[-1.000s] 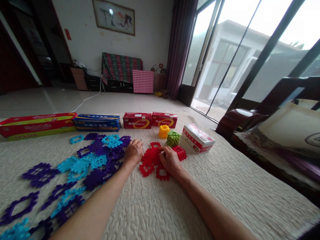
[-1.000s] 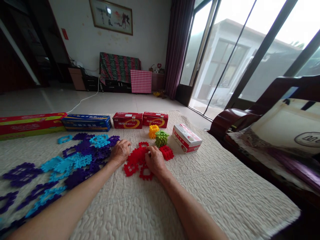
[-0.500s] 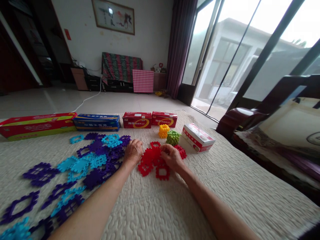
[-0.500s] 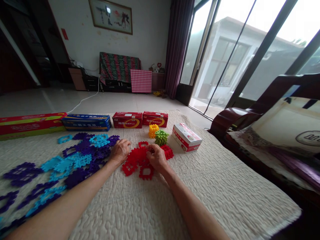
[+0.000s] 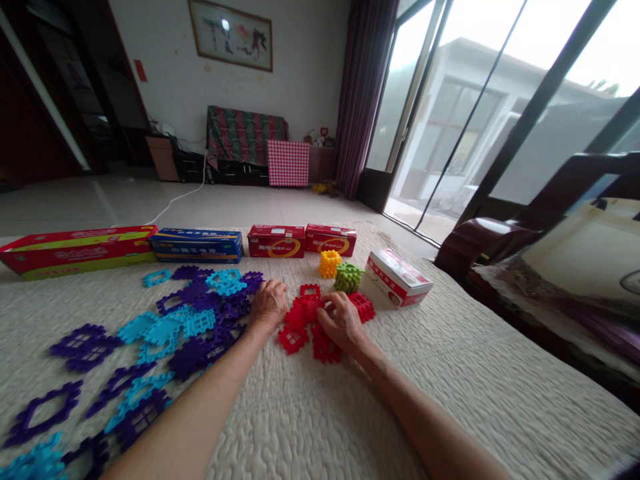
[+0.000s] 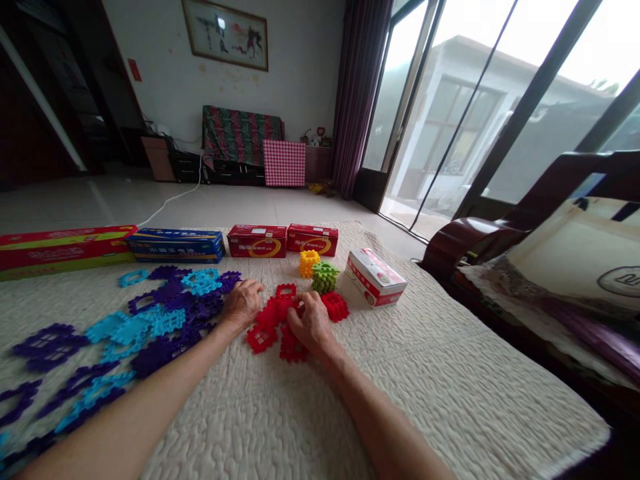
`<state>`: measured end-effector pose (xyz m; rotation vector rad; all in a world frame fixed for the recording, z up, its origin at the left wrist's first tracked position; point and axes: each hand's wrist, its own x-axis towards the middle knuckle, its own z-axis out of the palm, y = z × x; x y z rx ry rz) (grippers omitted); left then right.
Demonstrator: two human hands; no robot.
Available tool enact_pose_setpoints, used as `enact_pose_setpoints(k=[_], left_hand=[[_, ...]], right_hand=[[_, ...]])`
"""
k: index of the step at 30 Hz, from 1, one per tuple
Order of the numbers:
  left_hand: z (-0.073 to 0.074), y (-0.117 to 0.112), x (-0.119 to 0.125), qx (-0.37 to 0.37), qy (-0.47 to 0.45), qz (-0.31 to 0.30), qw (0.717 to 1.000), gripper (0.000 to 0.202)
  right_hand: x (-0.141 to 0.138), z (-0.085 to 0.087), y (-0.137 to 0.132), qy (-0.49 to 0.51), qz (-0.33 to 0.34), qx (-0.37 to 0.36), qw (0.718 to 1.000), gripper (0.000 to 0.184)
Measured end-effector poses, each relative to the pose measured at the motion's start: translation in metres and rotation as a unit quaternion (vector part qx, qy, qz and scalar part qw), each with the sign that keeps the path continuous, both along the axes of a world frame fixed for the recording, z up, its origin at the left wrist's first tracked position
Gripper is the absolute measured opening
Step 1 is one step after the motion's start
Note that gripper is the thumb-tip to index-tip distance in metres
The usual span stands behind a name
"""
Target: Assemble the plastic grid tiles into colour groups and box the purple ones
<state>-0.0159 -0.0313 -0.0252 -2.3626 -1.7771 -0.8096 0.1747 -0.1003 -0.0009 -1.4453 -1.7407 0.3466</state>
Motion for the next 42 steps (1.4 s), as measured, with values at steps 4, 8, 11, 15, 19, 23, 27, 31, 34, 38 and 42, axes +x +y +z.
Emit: enact_pose_setpoints(k=[4,8,11,15,19,23,27,31,34,38,42], left_hand=[[0.001,-0.001,0.0,0.0,0.002,0.002,1.0,0.03],[0.002,-0.002,0.001,-0.007,0.003,0.001,1.0,0.029],[0.002,-0.001,0.001,-0.006,0.002,0.0,1.0,0.029],[0.0,0.001,0.0,-0.001,0.0,-0.002,1.0,0.028],[0.0,0.001,0.0,0.001,-0.001,-0.008,1.0,0.028],[0.0,0.0,-0.001,0.001,-0.004,-0.014,1.0,0.028],[0.001,0.0,-0.001,-0.001,0.0,-0.013,1.0,0.028],[0.001,0.0,0.0,0.0,0.001,-0.011,1.0,0.028],[0.002,-0.001,0.0,0.001,0.0,-0.012,1.0,0.028],[0.002,-0.001,0.0,-0.003,0.004,-0.01,1.0,0.029],[0.001,-0.001,-0.001,0.0,0.002,-0.008,1.0,0.029]], right_hand=[[-0.009,0.006,-0.006,-0.072,-0.012,-0.015,0.997,0.019],[-0.02,0.007,-0.007,-0.13,-0.047,-0.031,0.99,0.024],[-0.022,0.006,-0.008,-0.122,-0.053,-0.03,0.991,0.022],[-0.011,0.011,-0.011,-0.09,-0.025,0.016,0.995,0.027],[0.013,0.025,-0.012,-0.133,-0.077,0.033,0.988,0.023],[0.036,0.037,-0.008,-0.181,-0.136,-0.008,0.974,0.015],[0.049,0.038,-0.003,-0.193,-0.155,-0.026,0.969,0.015],[0.056,0.03,0.001,-0.206,-0.17,-0.034,0.963,0.021],[0.059,0.029,0.002,-0.206,-0.173,-0.035,0.963,0.026],[0.055,0.034,0.0,-0.208,-0.164,-0.023,0.964,0.026],[0.033,0.035,-0.006,-0.183,-0.083,0.038,0.979,0.012]])
